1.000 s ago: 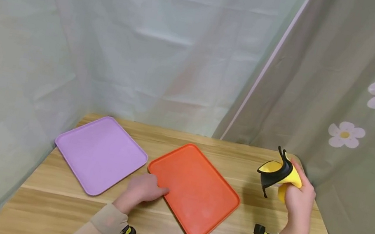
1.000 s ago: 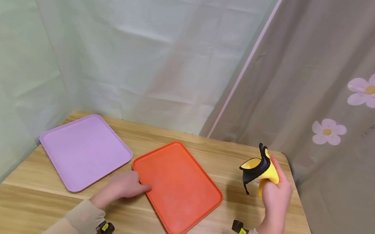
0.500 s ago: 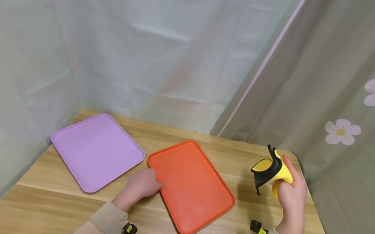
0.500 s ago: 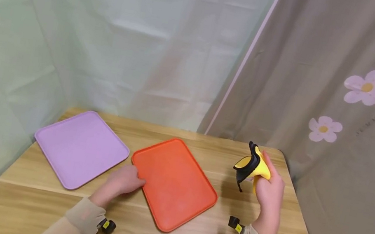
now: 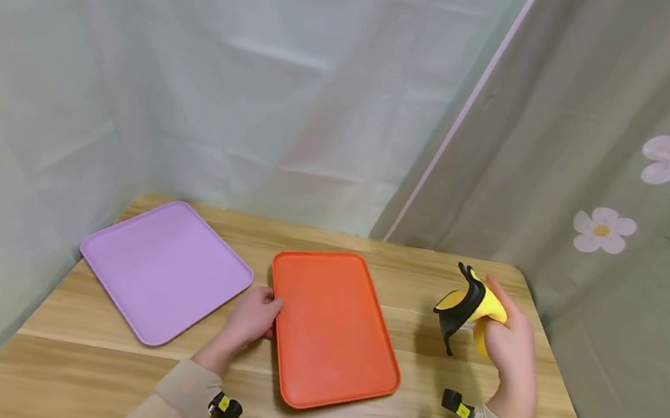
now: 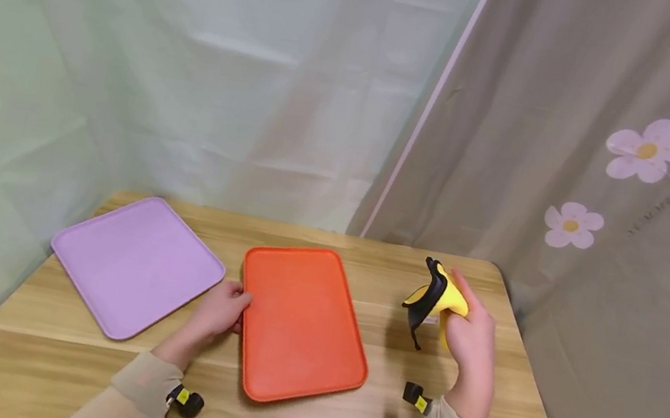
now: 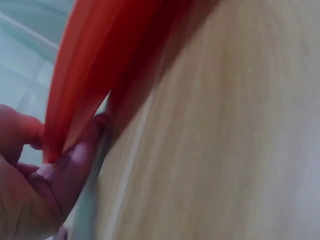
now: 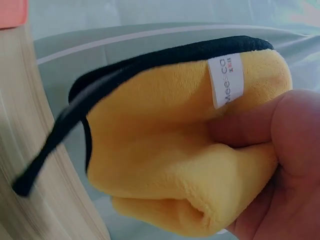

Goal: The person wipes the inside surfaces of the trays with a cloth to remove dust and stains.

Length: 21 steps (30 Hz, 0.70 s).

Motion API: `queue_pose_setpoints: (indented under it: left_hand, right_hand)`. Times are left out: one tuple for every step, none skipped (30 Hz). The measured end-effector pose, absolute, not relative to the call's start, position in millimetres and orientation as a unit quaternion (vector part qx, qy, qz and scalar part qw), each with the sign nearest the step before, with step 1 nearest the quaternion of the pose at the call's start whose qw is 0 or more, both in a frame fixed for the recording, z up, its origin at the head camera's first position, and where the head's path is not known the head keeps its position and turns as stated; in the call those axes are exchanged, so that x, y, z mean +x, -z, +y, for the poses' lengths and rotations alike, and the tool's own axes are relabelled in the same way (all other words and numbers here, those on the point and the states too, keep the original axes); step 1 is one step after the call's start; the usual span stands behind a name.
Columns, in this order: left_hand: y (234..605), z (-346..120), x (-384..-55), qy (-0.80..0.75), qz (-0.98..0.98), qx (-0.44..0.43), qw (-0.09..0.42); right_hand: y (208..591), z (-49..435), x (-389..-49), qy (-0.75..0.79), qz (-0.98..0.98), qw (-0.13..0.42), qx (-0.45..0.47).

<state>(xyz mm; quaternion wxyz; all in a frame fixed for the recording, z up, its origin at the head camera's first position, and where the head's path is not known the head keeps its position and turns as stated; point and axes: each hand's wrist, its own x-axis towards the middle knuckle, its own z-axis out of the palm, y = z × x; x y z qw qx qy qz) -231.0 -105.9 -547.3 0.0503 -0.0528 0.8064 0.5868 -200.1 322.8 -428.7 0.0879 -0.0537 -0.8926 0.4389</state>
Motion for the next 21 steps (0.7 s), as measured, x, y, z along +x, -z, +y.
queue_pose_setpoints:
  left_hand:
    - [548,-104,-231,-0.615,0.785,-0.062,0.05]
    - [549,-101,-231,-0.639,0.764,-0.072,0.047]
    - [550,-98,-231,-0.661,0.745,-0.081,0.042]
    - [551,-94,-231,-0.679,0.728,-0.087,0.036]
    - [550,-90,-231,-0.694,0.713,-0.092,0.03]
    - [550,-86,-231,-0.705,0.702,-0.094,0.024]
    - [550,-83,-231,-0.717,0.691,-0.093,0.022]
    - [549,-80,-231,-0.724,0.683,-0.091,0.022]
    - [548,-78,-231,-0.732,0.675,-0.09,0.025]
    - [547,-76,-231,-0.736,0.671,-0.087,0.028]
    - [546,-74,-231,-0.739,0.668,-0.084,0.031]
    - [544,-74,-231,-0.74,0.667,-0.082,0.033]
    - [543,-73,-231,-0.742,0.664,-0.084,0.035]
    - [543,-73,-231,-0.742,0.664,-0.086,0.035]
    - [542,-73,-231,-0.742,0.664,-0.088,0.035]
    - [541,-73,-231,-0.743,0.663,-0.09,0.035]
    - [540,-73,-231,-0.745,0.66,-0.09,0.035]
    - [540,-74,-231,-0.749,0.655,-0.092,0.037]
    - [539,-74,-232,-0.751,0.652,-0.093,0.039]
    - [539,-74,-232,-0.754,0.649,-0.092,0.04]
    - [538,-74,-232,-0.762,0.64,-0.089,0.042]
  right_hand:
    - [429,323,-200,-0.435,-0.895,0.081,-0.055]
    - [429,323,-199,-0.43,-0.898,0.074,-0.059]
    - [428,323,-198,-0.426,-0.899,0.068,-0.066]
    - [428,324,-197,-0.423,-0.901,0.063,-0.074]
    - [427,324,-196,-0.42,-0.902,0.058,-0.083]
    - [427,324,-195,-0.416,-0.903,0.053,-0.091]
    - [427,325,-194,-0.413,-0.904,0.047,-0.1]
    - [426,325,-193,-0.412,-0.904,0.043,-0.109]
    - [426,325,-192,-0.412,-0.903,0.036,-0.118]
    - [426,325,-192,-0.411,-0.902,0.03,-0.125]
    - [426,325,-191,-0.412,-0.901,0.023,-0.132]
    - [426,326,-190,-0.413,-0.9,0.015,-0.139]
    - [425,326,-190,-0.414,-0.899,0.007,-0.144]
    - [425,326,-189,-0.417,-0.897,-0.003,-0.15]
    - [424,327,-189,-0.418,-0.895,-0.012,-0.156]
    - [424,327,-189,-0.42,-0.893,-0.018,-0.161]
    - [424,327,-189,-0.422,-0.891,-0.025,-0.166]
    - [423,327,-190,-0.424,-0.889,-0.03,-0.17]
    - [423,327,-190,-0.426,-0.887,-0.034,-0.173]
    - [422,327,-190,-0.431,-0.884,-0.037,-0.175]
    - [422,327,-191,-0.437,-0.881,-0.035,-0.176]
